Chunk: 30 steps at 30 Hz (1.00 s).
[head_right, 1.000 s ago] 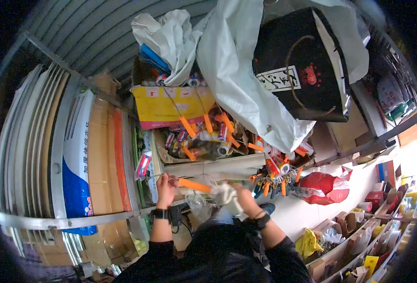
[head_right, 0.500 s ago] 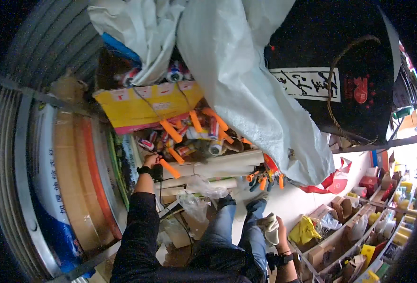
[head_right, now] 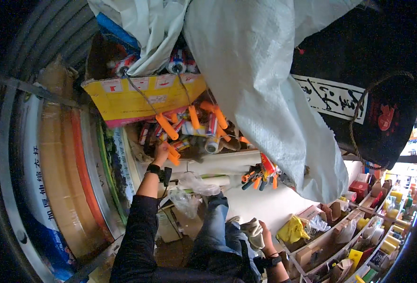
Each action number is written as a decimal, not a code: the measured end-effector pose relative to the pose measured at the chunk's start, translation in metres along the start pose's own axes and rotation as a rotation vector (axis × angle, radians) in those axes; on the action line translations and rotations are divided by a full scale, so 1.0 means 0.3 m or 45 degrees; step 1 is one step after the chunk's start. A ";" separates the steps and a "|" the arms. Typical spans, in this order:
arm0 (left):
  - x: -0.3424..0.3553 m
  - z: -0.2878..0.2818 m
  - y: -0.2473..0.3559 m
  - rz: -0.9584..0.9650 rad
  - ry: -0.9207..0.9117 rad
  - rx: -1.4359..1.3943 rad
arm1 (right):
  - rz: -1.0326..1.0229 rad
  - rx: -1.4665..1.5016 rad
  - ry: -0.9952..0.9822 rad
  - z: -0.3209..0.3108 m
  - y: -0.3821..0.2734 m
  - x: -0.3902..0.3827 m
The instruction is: The person picks up boxed items and hardware components from shelves, wipes them with a cloth, and repositions them on the shelving units.
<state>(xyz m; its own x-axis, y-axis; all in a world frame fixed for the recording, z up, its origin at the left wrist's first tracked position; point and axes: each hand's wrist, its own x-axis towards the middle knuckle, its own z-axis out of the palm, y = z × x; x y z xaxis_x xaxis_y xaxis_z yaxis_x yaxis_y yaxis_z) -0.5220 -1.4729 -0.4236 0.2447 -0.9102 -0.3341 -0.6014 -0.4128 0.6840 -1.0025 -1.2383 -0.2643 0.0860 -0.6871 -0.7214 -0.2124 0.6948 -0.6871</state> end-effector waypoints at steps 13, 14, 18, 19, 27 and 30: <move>0.097 0.103 0.150 -0.637 -0.139 0.760 | 0.009 -0.175 0.246 -0.052 0.094 -0.085; 0.108 0.100 0.136 -0.702 -0.130 0.570 | 0.030 -0.276 0.223 -0.046 0.070 -0.094; 0.154 0.028 -0.224 -0.697 0.154 -0.450 | 0.017 -0.030 0.063 -0.004 0.031 -0.051; 0.152 -0.079 -0.386 -0.591 0.284 -1.053 | -0.120 -0.233 0.000 0.030 -0.057 -0.051; -0.217 -0.301 0.069 -0.347 0.201 -2.465 | -0.261 -0.382 0.109 0.005 -0.124 0.015; -0.364 -0.378 0.150 -0.266 0.044 -2.633 | -0.341 -0.496 0.119 0.030 -0.275 0.001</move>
<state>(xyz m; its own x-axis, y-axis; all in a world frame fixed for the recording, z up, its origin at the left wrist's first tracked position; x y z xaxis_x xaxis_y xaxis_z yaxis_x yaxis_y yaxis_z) -0.4894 -1.3959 -0.2828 0.2067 -0.8450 -0.4931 0.9706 0.1138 0.2119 -0.9763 -1.2938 -0.2086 0.1030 -0.8596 -0.5004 -0.5453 0.3719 -0.7512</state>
